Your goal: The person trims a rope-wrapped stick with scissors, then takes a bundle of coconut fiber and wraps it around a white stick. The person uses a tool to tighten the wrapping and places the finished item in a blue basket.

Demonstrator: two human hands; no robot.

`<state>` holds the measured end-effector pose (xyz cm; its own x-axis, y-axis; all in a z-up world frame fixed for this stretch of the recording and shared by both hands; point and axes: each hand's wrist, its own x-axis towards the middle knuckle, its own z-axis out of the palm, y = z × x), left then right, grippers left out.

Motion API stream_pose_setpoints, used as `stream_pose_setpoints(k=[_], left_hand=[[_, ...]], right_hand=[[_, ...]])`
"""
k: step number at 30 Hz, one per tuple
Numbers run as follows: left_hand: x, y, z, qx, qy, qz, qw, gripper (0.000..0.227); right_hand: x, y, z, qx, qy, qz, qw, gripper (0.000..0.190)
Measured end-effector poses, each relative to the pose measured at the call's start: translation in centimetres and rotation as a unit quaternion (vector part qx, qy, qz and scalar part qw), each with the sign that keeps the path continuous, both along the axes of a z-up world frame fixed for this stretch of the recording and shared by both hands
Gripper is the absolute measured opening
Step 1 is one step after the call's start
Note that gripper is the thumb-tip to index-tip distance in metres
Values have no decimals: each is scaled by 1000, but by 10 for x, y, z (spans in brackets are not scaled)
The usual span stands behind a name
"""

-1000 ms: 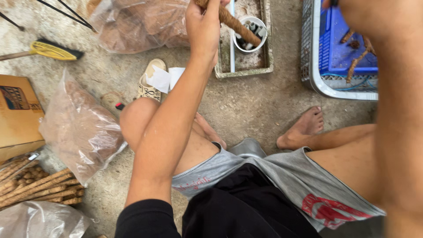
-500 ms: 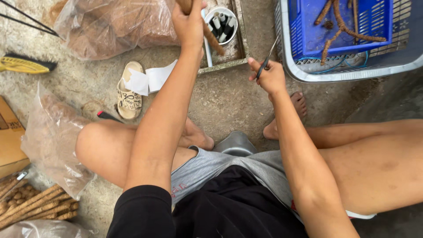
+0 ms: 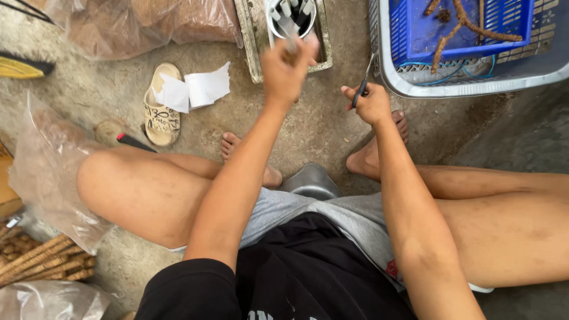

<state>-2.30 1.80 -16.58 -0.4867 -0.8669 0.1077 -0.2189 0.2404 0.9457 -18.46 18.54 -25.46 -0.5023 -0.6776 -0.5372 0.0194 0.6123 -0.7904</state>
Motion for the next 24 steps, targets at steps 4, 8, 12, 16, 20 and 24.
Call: stream_pose_setpoints(k=[4,8,12,16,20,24], left_hand=[[31,42,-34,47,-56,-2,997,37],[11,15,7,29,45,-44,998,40],[-10,-4,74,30,257,-84,962,35],[3,10,86,86,278,-72,954,32],[16,24,35,37,119,-58,991,30],[28,30,-10,127,56,5,990,24]], right_hand=[[-3,17,-4,-4,37,26,999,38],[-7,20,-1,38,19,5,999,34],[-2,23,0,42,72,48,995,32],[0,18,2,50,83,64,993,32],[3,22,3,66,79,77,992,35],[3,21,8,48,49,81,994,35]])
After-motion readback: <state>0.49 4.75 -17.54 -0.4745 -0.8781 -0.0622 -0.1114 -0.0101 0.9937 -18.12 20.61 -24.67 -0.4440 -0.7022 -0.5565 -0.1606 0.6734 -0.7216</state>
